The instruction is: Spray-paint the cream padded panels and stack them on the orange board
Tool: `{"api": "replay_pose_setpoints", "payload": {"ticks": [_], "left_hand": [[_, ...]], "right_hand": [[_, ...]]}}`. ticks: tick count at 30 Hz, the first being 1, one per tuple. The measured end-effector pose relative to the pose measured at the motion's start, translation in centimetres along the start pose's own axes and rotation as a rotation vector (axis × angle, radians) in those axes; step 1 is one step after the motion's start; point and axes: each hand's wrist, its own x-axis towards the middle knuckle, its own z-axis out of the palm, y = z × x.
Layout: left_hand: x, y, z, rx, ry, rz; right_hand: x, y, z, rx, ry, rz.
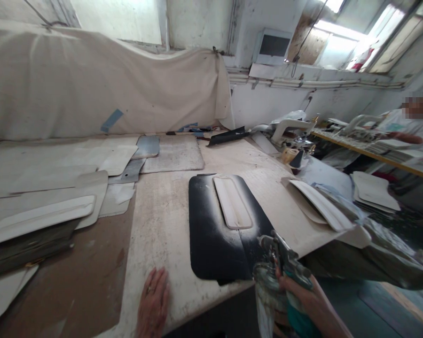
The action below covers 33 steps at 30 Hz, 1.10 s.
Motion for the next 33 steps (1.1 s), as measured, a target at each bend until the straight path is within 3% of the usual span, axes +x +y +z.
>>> {"api": "replay_pose_setpoints", "payload": {"ticks": [8, 16, 20, 28, 33], "left_hand": [[-0.2, 0.1, 0.0, -0.034, -0.010, -0.033], [-0.3, 0.1, 0.1, -0.080, -0.019, -0.059], [-0.4, 0.1, 0.1, -0.082, -0.016, -0.062], [-0.5, 0.2, 0.1, -0.065, -0.016, -0.059], [-0.7, 0.3, 0.1, -0.118, -0.032, -0.103]], "right_hand": [[0.1, -1.0, 1.3, -0.019, -0.103, -0.016], [-0.6, -2.2, 2.9, -0.009, -0.125, -0.085], [-0.1, -1.6, 2.5, -0.015, -0.084, -0.067], [1.1, -0.6, -0.1, -0.110, 0.018, -0.072], [-0.3, -0.8, 1.6, -0.034, 0.047, -0.100]]}}
